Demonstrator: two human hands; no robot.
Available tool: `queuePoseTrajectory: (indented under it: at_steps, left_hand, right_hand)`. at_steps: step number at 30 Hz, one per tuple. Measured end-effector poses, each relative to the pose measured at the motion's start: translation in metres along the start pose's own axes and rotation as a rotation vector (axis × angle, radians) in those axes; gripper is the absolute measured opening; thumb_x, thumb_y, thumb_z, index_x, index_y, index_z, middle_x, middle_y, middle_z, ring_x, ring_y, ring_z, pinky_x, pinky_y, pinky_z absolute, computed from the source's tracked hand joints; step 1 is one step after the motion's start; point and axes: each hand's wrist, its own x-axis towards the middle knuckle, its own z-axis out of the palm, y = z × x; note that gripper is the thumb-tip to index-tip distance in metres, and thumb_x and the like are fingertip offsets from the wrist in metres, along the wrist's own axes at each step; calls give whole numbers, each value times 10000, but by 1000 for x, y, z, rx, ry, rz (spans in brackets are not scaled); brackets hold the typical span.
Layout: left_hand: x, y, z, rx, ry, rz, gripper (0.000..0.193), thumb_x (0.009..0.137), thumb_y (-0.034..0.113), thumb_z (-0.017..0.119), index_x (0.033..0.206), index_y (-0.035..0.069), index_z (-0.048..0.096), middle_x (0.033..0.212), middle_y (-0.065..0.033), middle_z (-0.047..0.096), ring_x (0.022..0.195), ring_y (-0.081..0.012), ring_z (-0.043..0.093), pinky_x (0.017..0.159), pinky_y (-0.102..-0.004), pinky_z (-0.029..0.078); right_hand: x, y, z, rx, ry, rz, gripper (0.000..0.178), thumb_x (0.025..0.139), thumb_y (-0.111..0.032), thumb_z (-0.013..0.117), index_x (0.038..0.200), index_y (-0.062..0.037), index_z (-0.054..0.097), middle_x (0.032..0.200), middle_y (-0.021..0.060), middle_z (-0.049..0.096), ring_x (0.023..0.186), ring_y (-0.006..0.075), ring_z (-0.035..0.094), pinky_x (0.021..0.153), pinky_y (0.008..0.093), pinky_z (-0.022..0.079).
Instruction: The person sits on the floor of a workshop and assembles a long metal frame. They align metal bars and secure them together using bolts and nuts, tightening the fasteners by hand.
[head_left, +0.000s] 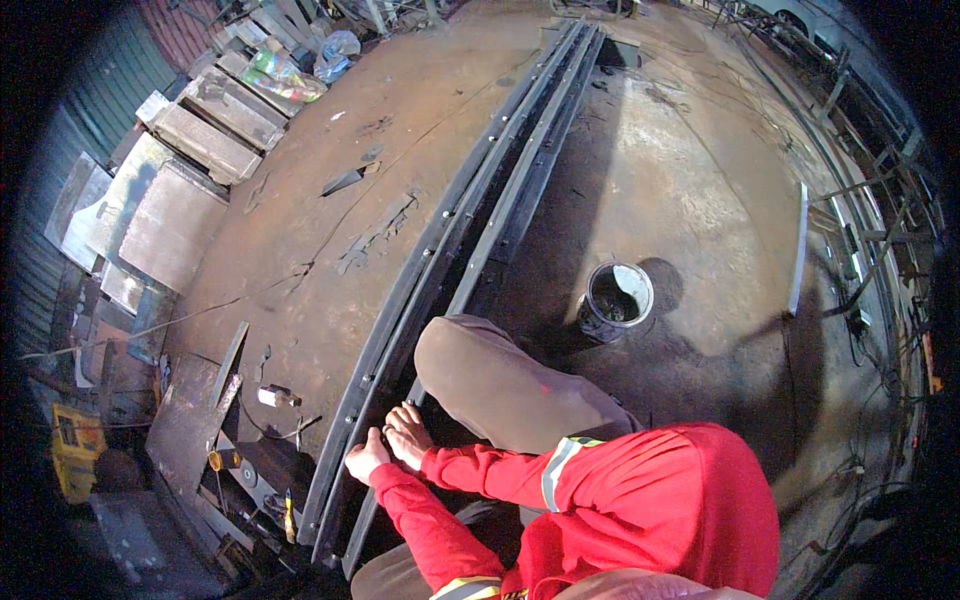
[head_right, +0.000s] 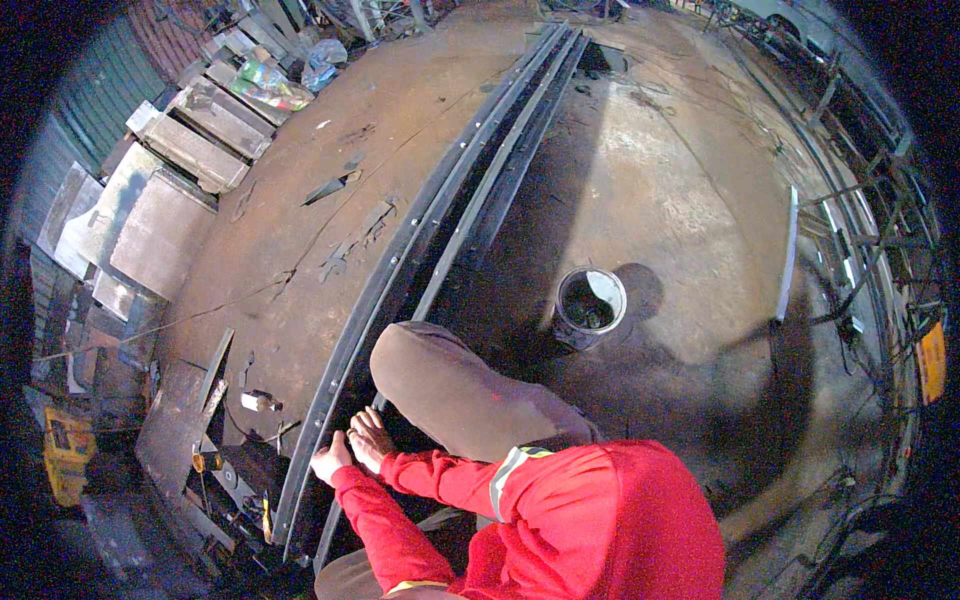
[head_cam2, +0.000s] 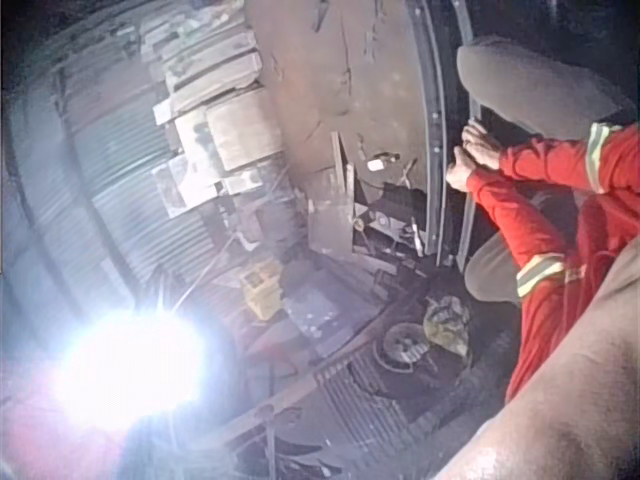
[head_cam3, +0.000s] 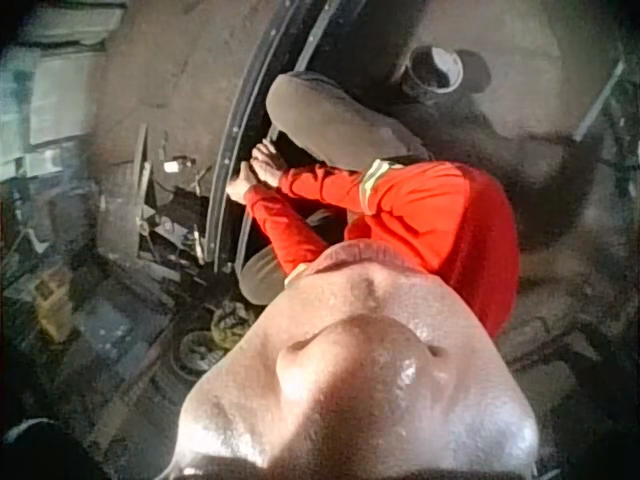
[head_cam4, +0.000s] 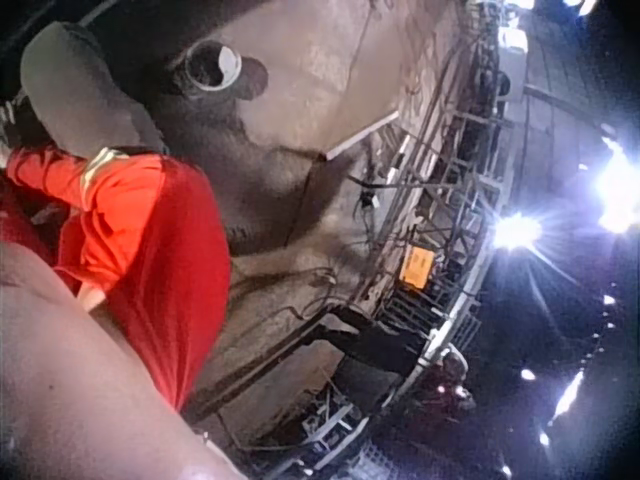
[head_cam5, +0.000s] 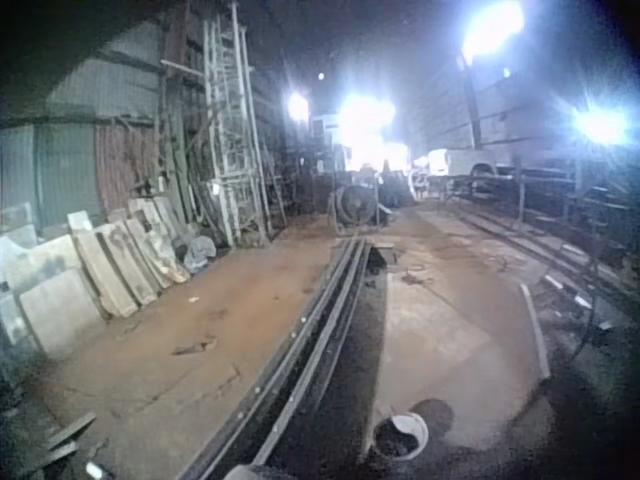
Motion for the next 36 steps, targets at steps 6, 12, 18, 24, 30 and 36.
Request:
queuePoseTrajectory:
  at_steps: [6,12,18,24,30,36]
  left_hand:
    - [9,-16,-2,-186,-259,88,431,650,379,720,587,-37,630,544,-109,597,506,-167,550,580,-315,455]
    - [14,-40,2,-428,-491,190,352,799,269,605,571,2,573,526,-3,503,520,-76,425,484,-263,355]
    - [1,-19,3,-373,-260,-23,352,633,264,720,512,-24,557,498,-30,528,451,-94,443,473,-259,380]
    - [-12,9,-6,-61,-56,-129,408,544,348,753,533,-26,591,555,-142,598,495,-196,570,565,-329,464]
    - [7,-18,-2,-144,-433,104,447,712,389,654,612,-44,605,613,-165,607,563,-193,575,608,-315,444]
    - [16,-26,2,-246,-398,53,360,703,324,621,646,-32,621,579,-90,573,558,-128,509,588,-269,412]
  right_hand:
    - [0,0,-8,61,125,20,138,658,-176,602,721,-56,580,892,76,526,1009,255,448,964,446,278]
    - [-6,-6,-5,-117,113,-91,109,709,-146,518,701,-52,574,882,56,538,1055,235,440,951,513,258]
    - [-8,-3,-15,-46,-18,-54,151,716,-152,506,720,-34,601,924,60,557,1073,237,438,975,477,251]
    - [-4,1,-5,-34,-18,-45,204,687,-193,503,663,-33,627,929,67,578,1064,244,440,985,464,248]
    - [0,2,-3,-67,48,12,145,659,-184,537,665,-67,623,875,18,565,1021,226,453,965,453,260]
    - [5,-12,-18,-99,25,10,134,714,-130,502,700,-37,597,871,89,530,992,255,453,990,437,275]
